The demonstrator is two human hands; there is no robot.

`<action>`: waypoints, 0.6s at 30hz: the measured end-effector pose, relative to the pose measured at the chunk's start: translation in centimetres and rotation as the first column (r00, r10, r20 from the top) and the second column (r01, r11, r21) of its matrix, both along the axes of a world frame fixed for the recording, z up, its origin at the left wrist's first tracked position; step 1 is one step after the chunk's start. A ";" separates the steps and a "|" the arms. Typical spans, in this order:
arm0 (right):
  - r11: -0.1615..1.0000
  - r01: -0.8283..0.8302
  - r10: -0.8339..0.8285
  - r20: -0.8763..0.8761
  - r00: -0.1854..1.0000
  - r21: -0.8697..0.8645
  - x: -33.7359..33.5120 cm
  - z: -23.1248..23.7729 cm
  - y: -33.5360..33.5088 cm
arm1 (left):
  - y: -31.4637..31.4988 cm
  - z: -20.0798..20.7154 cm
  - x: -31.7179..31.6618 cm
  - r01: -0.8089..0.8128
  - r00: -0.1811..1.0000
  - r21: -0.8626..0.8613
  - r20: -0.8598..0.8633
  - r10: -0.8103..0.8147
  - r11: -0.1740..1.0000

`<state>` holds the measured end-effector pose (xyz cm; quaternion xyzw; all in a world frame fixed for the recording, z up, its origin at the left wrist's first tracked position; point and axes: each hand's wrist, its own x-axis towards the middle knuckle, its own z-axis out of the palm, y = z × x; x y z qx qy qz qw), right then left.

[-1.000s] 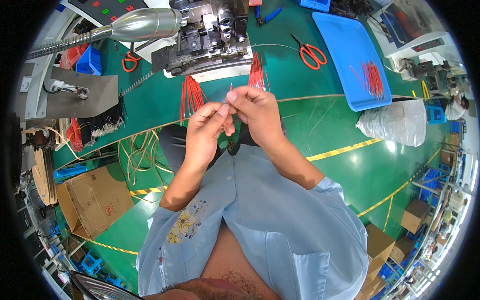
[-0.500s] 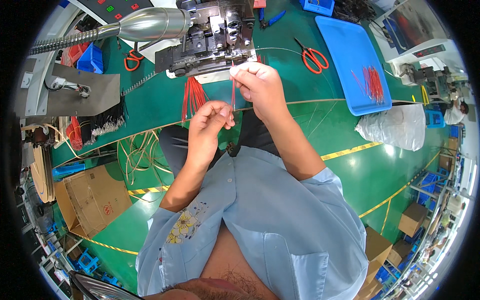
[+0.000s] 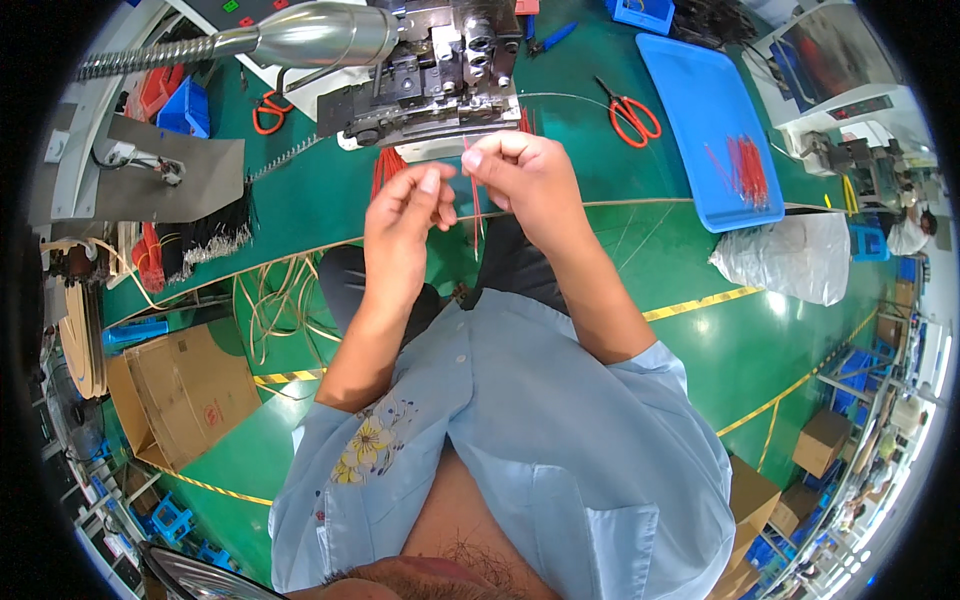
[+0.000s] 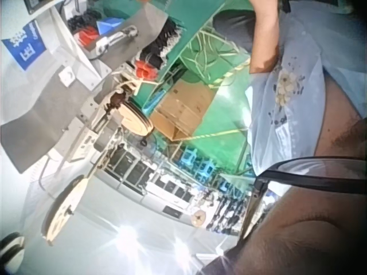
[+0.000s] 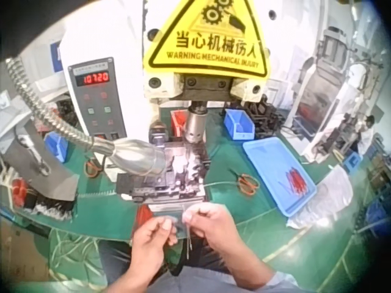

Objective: Using a machine to process and crimp electrical wires at an industrial workbench.

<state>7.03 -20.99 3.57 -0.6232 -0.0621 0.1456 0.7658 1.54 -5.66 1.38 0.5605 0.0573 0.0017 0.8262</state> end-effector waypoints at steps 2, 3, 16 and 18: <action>0.996 -0.057 0.060 0.040 0.997 -0.072 -1.2 0.6 -0.4 | 0.4 0.6 0.6 0.029 1.000 -0.047 0.014 -0.028 0.998; 0.990 -0.084 0.091 0.060 0.994 -0.109 -1.7 1.0 -0.5 | 0.7 0.9 0.7 0.088 0.996 -0.079 0.036 -0.086 0.993; 0.956 -0.091 0.151 0.204 0.967 -0.279 -5.4 1.9 -0.8 | 0.9 1.4 -2.5 0.128 0.992 -0.190 0.046 -0.121 0.973; 0.956 -0.113 0.168 0.192 0.967 -0.270 -5.8 2.0 -1.0 | 0.8 1.4 -2.9 0.126 0.992 -0.204 0.045 -0.119 0.971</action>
